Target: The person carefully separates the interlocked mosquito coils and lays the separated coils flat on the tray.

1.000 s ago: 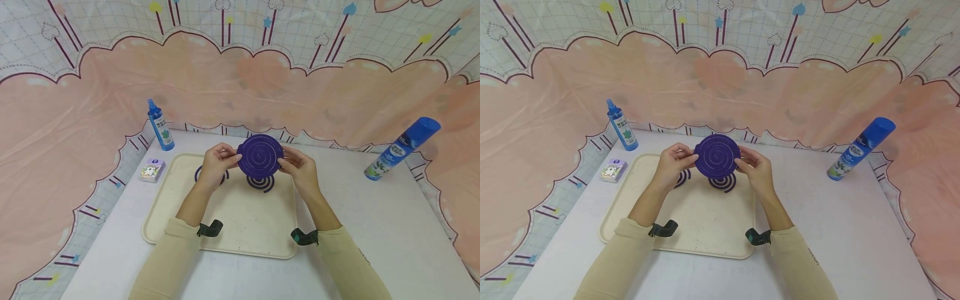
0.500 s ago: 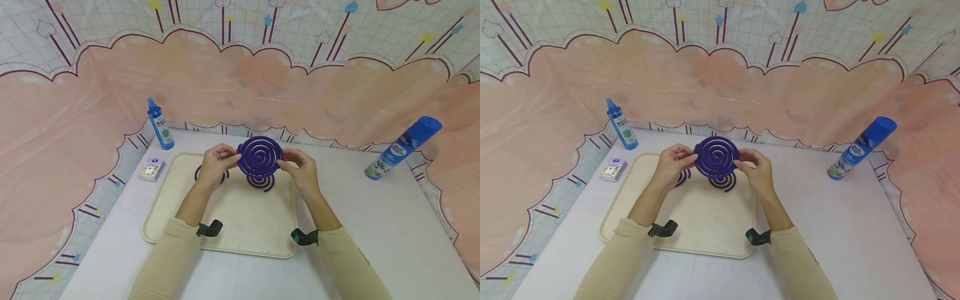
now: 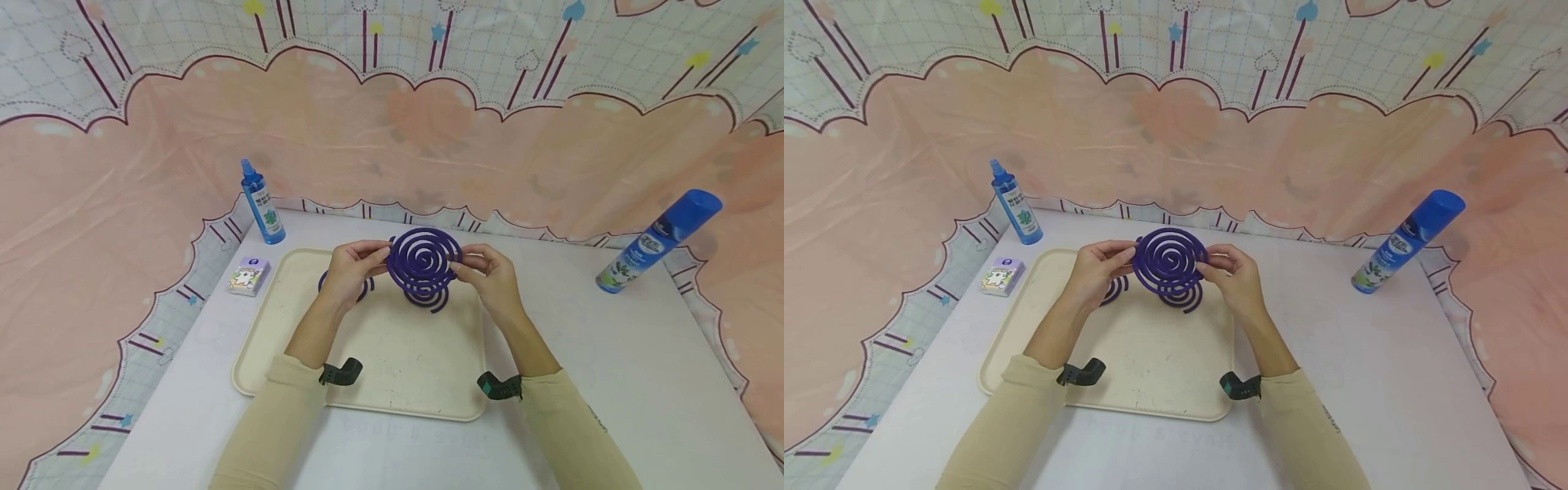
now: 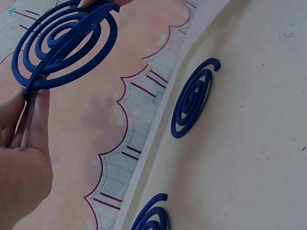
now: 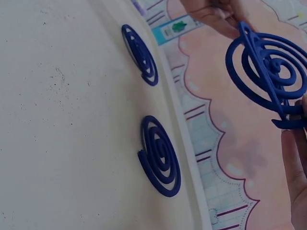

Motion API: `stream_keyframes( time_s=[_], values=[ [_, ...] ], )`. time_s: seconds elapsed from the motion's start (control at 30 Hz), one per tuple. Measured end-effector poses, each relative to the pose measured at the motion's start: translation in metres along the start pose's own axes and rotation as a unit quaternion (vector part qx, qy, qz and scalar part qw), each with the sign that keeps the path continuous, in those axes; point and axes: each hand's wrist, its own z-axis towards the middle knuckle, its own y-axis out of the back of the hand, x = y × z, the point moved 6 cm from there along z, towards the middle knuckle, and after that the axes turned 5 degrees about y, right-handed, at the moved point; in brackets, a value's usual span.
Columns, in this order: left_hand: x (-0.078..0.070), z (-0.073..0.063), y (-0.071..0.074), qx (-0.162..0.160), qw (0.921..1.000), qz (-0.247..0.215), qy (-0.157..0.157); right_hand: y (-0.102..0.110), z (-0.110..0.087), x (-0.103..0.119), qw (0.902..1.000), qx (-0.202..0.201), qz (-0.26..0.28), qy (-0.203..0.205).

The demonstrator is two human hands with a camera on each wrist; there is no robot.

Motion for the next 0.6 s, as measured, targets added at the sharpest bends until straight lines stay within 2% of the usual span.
stream_keyframes(
  time_s=[0.4,0.6],
  values=[
    [0.0002,-0.0039,-0.0007,0.019,0.9998,0.01,0.002,-0.0032,-0.0023,-0.0002,0.9991,0.028,0.025,-0.021],
    [0.0019,-0.0043,0.0016,0.018,0.9995,0.012,0.021,-0.0016,-0.0028,-0.0043,0.9986,0.036,0.022,-0.03]
  ],
)
